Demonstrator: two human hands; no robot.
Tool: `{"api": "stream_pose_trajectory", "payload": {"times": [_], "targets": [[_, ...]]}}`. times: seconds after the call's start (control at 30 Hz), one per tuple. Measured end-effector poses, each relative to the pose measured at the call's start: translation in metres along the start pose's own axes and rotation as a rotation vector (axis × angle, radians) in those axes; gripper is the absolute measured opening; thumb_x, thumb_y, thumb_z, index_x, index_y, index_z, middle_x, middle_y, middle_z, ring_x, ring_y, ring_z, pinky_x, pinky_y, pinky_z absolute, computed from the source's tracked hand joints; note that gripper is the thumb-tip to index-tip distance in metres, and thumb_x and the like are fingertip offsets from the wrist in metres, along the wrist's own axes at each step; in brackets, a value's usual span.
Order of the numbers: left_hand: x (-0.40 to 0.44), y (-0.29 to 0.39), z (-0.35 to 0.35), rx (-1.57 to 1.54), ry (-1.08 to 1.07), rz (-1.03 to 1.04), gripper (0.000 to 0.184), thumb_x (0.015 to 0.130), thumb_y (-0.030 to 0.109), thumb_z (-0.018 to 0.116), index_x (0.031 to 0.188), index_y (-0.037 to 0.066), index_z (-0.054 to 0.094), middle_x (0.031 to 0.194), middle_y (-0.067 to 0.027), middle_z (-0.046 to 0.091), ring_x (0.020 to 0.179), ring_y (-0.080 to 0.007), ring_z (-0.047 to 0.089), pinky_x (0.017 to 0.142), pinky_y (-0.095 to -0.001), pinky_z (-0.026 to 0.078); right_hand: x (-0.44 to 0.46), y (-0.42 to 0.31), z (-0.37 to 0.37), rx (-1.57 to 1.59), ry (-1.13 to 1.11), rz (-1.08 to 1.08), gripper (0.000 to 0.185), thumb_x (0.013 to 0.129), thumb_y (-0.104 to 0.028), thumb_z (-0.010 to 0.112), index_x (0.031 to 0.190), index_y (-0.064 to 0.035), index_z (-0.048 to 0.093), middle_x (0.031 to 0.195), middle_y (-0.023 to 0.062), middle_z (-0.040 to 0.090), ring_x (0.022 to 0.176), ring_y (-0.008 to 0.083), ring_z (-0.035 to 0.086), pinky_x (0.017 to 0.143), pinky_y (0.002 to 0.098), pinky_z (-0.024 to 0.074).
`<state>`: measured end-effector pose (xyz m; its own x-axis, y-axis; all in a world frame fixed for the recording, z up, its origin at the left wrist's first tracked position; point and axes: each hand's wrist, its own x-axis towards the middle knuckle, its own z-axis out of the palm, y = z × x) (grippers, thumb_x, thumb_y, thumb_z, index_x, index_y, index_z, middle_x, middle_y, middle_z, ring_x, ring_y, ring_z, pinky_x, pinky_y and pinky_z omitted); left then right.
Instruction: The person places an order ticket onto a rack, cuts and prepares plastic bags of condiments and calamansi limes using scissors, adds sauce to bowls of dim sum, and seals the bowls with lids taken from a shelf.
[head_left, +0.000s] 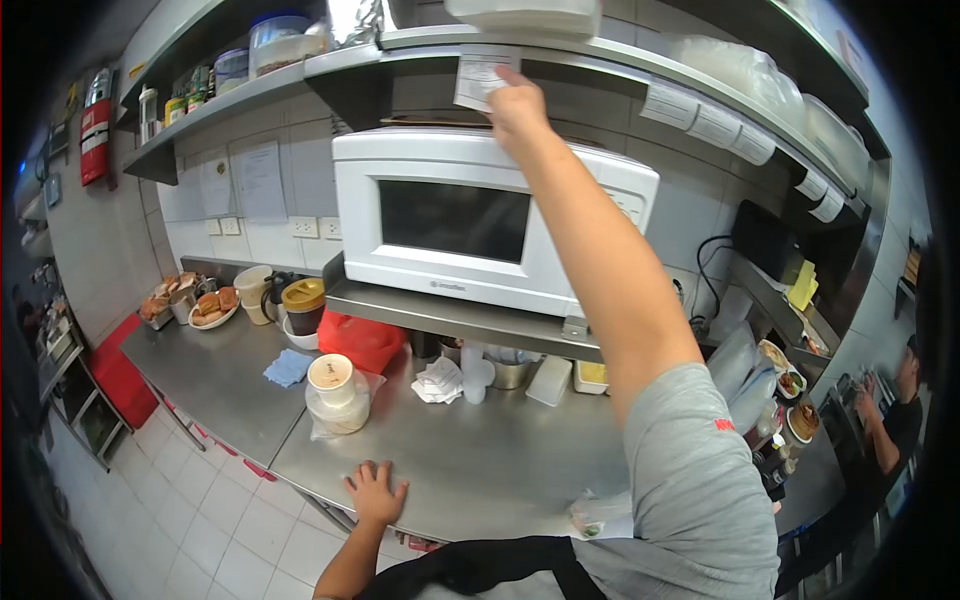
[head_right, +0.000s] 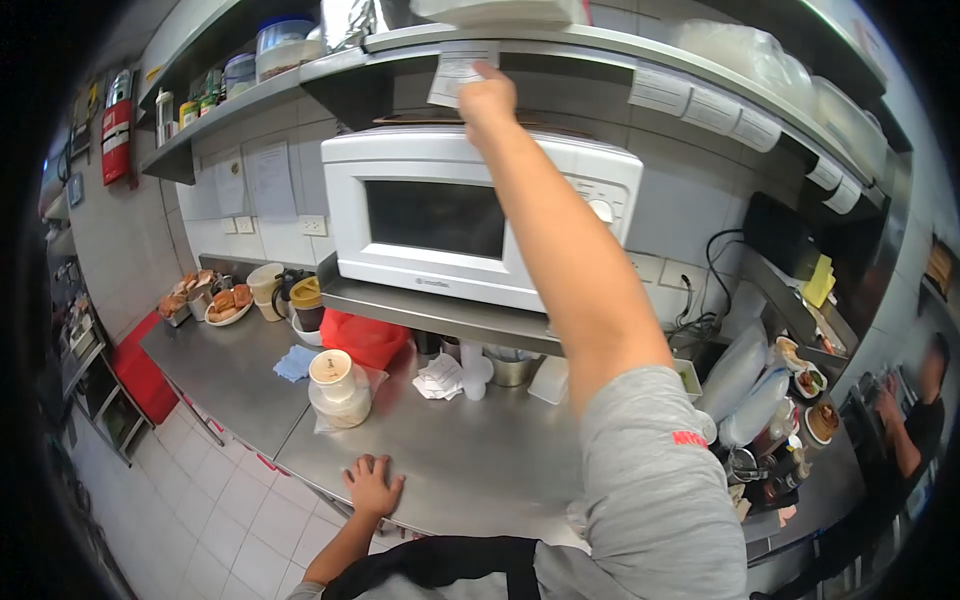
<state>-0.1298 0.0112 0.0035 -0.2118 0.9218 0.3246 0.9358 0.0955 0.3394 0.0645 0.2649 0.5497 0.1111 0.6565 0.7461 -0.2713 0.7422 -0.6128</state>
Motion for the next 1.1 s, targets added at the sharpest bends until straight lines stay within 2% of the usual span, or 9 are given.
{"api": "stream_pose_trajectory", "payload": {"times": [0.27,0.4,0.47,0.63,0.73,0.8,0.83,0.9,1.1], "targets": [[0.0,-0.006,0.0,-0.033,-0.04,0.022,0.057,0.077,0.046,0.061,0.124,0.016,0.051,0.126,-0.0143,0.042,0.125,-0.0315,0.032,0.103,-0.0595,0.018,0.005,-0.019,0.009,-0.427,0.045,-0.208,0.057,0.071,0.01,0.054,0.128,0.0008,0.048,0.116,0.0189,0.056,0.101,0.024,0.057,0.087,0.0287,0.0438],[0.003,-0.01,0.002,-0.035,-0.033,0.04,0.058,0.077,0.046,0.061,0.124,0.014,0.05,0.126,-0.015,0.041,0.124,-0.0322,0.032,0.102,-0.061,0.019,-0.051,-0.074,-0.012,-1.149,-0.02,-0.395,0.069,0.08,-0.054,0.061,0.13,-0.0089,0.045,0.129,0.0262,0.043,0.113,0.0384,0.051,0.096,0.0419,0.0416],[0.001,-0.01,0.002,-0.039,-0.033,0.047,0.058,0.077,0.045,0.061,0.124,0.014,0.05,0.126,-0.0148,0.041,0.125,-0.0321,0.032,0.102,-0.0607,0.018,-0.107,-0.118,-0.046,-1.185,-0.178,-0.616,0.055,0.087,-0.044,0.057,0.128,-0.0084,0.049,0.126,0.0206,0.05,0.112,0.035,0.053,0.093,0.0403,0.0433],[0.001,-0.015,0.003,-0.109,-0.04,0.072,0.058,0.075,0.043,0.064,0.124,0.014,0.05,0.127,-0.0143,0.04,0.125,-0.0322,0.031,0.103,-0.059,0.017,-0.244,-0.184,-0.218,-1.22,-0.239,-0.16,0.051,0.075,0.006,0.056,0.125,-0.003,0.052,0.125,0.0153,0.056,0.116,0.0238,0.054,0.098,0.0331,0.041],[-0.001,-0.014,0.002,-0.128,-0.043,0.096,0.059,0.074,0.039,0.066,0.124,0.013,0.049,0.128,-0.0147,0.039,0.125,-0.0338,0.031,0.103,-0.0578,0.018,-0.361,-0.191,-0.352,-1.757,0.02,0.238,0.052,0.068,0.01,0.059,0.119,-0.0001,0.054,0.115,0.0185,0.059,0.106,0.029,0.058,0.089,0.0333,0.0454],[-0.003,-0.014,0.006,-0.137,0.003,0.132,0.06,0.071,0.038,0.069,0.123,0.014,0.049,0.128,-0.016,0.039,0.124,-0.0346,0.031,0.102,-0.0556,0.021,-0.475,-0.163,-0.473,-2.023,-0.132,0.773,0.058,0.062,-0.012,0.078,0.116,-0.0039,0.055,0.112,0.0191,0.059,0.107,0.0337,0.056,0.091,0.0392,0.0448],[-0.003,-0.011,0.009,-0.141,0.028,0.149,0.061,0.07,0.037,0.07,0.123,0.015,0.05,0.127,-0.0166,0.039,0.124,-0.0351,0.032,0.102,-0.0546,0.022,-0.508,-0.159,-0.464,-1.768,-0.205,1.25,0.091,0.049,-0.031,0.089,0.125,-0.0026,0.049,0.124,0.0189,0.054,0.117,0.0326,0.05,0.098,0.0368,0.0407],[-0.007,0.004,0.015,-0.24,-0.021,0.25,0.064,0.069,0.038,0.071,0.125,0.014,0.049,0.128,-0.0175,0.038,0.126,-0.0364,0.03,0.102,-0.0544,0.023,-0.582,-0.109,-0.461,-1.431,-0.321,1.365,0.136,0.036,-0.042,0.092,0.143,0.0027,0.021,0.142,0.0245,0.034,0.133,0.0326,0.033,0.109,0.0366,0.0285],[-0.025,0.094,0.036,-0.53,-0.318,0.552,0.082,0.067,0.042,0.075,0.135,0.012,0.039,0.134,-0.0199,0.036,0.127,-0.0393,0.032,0.102,-0.0501,0.029,-0.585,0.006,-0.357,-0.713,0.006,0.71,0.125,0.041,-0.024,0.092,0.14,0.0047,0.021,0.13,0.0179,0.041,0.12,0.0272,0.044,0.102,0.038,0.0348]]}}
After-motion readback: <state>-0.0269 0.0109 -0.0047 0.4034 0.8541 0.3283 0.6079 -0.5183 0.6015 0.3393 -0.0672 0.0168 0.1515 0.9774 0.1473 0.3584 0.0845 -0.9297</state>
